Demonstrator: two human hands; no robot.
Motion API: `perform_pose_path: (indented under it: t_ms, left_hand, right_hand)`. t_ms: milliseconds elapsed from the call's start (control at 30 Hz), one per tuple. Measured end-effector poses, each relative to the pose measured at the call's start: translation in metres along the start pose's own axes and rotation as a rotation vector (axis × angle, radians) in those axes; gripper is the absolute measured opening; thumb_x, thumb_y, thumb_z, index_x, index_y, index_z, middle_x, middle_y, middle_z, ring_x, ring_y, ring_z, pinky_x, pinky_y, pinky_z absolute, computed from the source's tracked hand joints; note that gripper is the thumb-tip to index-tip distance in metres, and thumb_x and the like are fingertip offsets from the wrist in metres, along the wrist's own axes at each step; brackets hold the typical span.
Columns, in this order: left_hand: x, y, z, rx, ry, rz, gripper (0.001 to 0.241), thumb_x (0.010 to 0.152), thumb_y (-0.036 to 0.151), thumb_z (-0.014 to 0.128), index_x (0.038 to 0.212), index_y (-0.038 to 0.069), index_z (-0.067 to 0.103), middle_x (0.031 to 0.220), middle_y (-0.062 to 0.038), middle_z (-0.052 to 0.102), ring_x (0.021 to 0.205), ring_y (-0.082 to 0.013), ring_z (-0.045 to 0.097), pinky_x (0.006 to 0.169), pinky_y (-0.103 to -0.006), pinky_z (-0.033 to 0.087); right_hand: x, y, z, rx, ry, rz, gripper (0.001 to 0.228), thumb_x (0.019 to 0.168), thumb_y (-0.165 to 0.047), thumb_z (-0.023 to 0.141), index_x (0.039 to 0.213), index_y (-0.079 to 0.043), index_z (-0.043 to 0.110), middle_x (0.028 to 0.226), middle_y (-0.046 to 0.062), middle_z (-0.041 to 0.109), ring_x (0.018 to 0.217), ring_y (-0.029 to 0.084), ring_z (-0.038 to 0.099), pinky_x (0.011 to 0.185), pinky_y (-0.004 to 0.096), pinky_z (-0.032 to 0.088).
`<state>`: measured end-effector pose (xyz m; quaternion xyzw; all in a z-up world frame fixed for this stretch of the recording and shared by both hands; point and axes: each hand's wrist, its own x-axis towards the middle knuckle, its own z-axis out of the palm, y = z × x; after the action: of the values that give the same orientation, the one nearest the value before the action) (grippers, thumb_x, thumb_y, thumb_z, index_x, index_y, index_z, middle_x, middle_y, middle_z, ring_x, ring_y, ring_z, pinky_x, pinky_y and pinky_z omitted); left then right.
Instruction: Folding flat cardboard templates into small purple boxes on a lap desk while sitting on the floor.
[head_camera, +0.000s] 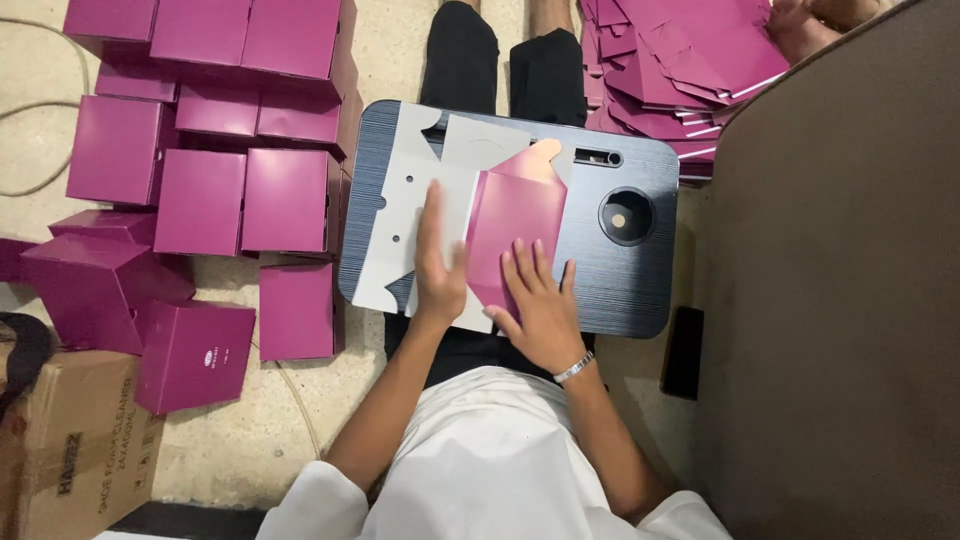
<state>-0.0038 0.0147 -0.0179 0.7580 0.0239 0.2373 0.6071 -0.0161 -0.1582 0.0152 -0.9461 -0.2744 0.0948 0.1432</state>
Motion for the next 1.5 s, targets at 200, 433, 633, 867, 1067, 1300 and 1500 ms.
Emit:
perform_pose_path:
  t_ms: [200, 433, 633, 867, 1067, 1300, 1500]
  left_hand:
    - [0.005, 0.007, 0.003, 0.807, -0.64, 0.141, 0.052, 0.105, 0.043, 0.043, 0.154, 0.026, 0.045, 0.166, -0.014, 0.029, 0.156, -0.0361, 0.015, 0.118, -0.0716, 0.006]
    - [0.008, -0.001, -0.008, 0.886, -0.771, 0.212, 0.07, 0.1, 0.061, 0.041, 0.159, 0.024, 0.035, 0.17, -0.012, 0.02, 0.158, -0.0329, 0.009, 0.12, -0.0698, 0.0]
    - [0.012, 0.014, -0.007, 0.882, -0.779, 0.156, 0.068, 0.101, 0.06, 0.042, 0.159, 0.024, 0.036, 0.169, -0.01, 0.022, 0.158, -0.0313, 0.009, 0.12, -0.0675, -0.004]
    - [0.013, 0.02, -0.004, 0.87, -0.772, 0.078, 0.062, 0.104, 0.053, 0.039, 0.158, 0.024, 0.036, 0.17, -0.011, 0.019, 0.158, -0.0302, 0.008, 0.121, -0.0652, -0.004]
    - [0.011, 0.016, -0.004, 0.886, -0.778, 0.1, 0.063, 0.104, 0.054, 0.039, 0.159, 0.024, 0.035, 0.17, -0.012, 0.017, 0.158, -0.0321, 0.006, 0.121, -0.0664, -0.004]
    - [0.009, 0.018, -0.004, 0.906, -0.745, 0.136, 0.063, 0.104, 0.055, 0.039, 0.158, 0.024, 0.036, 0.169, -0.012, 0.02, 0.157, -0.0332, 0.01, 0.12, -0.0673, 0.0]
    - [0.009, 0.017, -0.003, 0.901, -0.753, 0.107, 0.062, 0.104, 0.055, 0.038, 0.158, 0.025, 0.036, 0.17, -0.011, 0.019, 0.158, -0.0318, 0.008, 0.121, -0.0665, 0.001]
  right_hand:
    - [-0.015, 0.009, 0.016, -0.043, -0.131, -0.183, 0.07, 0.101, -0.053, 0.047, 0.157, -0.012, 0.035, 0.166, 0.014, 0.028, 0.155, 0.036, 0.018, 0.116, 0.071, 0.007]
    - [0.024, 0.061, -0.008, -0.115, -0.071, -0.201, 0.077, 0.099, -0.055, 0.048, 0.161, -0.013, 0.028, 0.165, 0.012, 0.032, 0.153, 0.035, 0.025, 0.115, 0.076, 0.005]
    - [0.046, 0.067, -0.015, -0.164, 0.03, 0.055, 0.074, 0.105, -0.054, 0.039, 0.162, -0.009, 0.024, 0.171, 0.01, 0.018, 0.157, 0.034, 0.01, 0.113, 0.077, -0.003]
    - [-0.006, 0.022, 0.005, -0.166, -0.065, 0.032, 0.07, 0.106, -0.049, 0.034, 0.16, -0.005, 0.024, 0.169, 0.017, 0.016, 0.156, 0.036, 0.01, 0.114, 0.075, 0.003]
    - [0.014, 0.056, 0.006, -0.115, -0.047, 0.006, 0.068, 0.107, -0.05, 0.03, 0.162, -0.012, 0.023, 0.169, 0.012, 0.019, 0.156, 0.032, 0.013, 0.115, 0.074, -0.002]
    - [0.06, 0.068, -0.004, -0.155, 0.089, 0.149, 0.065, 0.109, -0.043, 0.031, 0.162, -0.006, 0.023, 0.171, 0.014, 0.016, 0.158, 0.032, 0.01, 0.115, 0.075, -0.004]
    - [0.008, 0.018, 0.003, -0.154, -0.065, 0.093, 0.066, 0.107, -0.044, 0.029, 0.16, -0.003, 0.024, 0.167, 0.02, 0.021, 0.156, 0.036, 0.011, 0.114, 0.075, 0.0]
